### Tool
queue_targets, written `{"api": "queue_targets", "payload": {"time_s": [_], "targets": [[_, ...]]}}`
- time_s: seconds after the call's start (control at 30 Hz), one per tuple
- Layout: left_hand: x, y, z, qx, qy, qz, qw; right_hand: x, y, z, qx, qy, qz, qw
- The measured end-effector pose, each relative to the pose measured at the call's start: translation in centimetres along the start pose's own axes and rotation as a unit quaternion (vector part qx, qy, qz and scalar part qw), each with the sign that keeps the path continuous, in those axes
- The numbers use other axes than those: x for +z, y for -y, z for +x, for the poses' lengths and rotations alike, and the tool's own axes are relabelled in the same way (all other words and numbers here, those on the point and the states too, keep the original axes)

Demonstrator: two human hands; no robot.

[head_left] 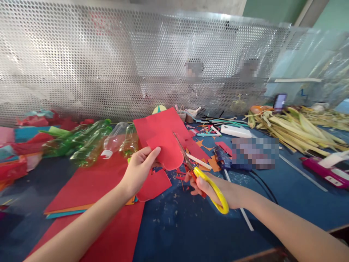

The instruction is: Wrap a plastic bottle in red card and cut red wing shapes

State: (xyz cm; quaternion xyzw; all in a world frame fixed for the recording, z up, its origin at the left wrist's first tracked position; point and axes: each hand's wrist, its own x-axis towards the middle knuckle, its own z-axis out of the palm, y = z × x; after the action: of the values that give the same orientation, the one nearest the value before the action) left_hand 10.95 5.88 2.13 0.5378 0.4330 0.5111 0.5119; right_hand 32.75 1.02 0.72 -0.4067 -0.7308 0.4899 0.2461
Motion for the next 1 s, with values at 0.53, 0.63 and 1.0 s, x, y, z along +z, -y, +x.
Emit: {"api": "queue_targets", "payload": {"time_s": [0.53, 0.63, 1.0], "targets": [[0.0, 0.1, 0.1, 0.007, -0.004, 0.013, 1.0, -0.3, -0.4, 0.1, -0.019, -0.014, -0.051, 0.998], [0.1, 0.0, 0.0, 0.007, -0.002, 0.019, 1.0, -0.2, 0.1, 0.2, -0.01, -0.016, -0.066, 0.998], [0.1, 0.1, 0.0, 0.002, -0.008, 0.016, 1.0, -0.4, 1.0, 0.1, -0.007, -0.012, -0.106, 0.994]]}}
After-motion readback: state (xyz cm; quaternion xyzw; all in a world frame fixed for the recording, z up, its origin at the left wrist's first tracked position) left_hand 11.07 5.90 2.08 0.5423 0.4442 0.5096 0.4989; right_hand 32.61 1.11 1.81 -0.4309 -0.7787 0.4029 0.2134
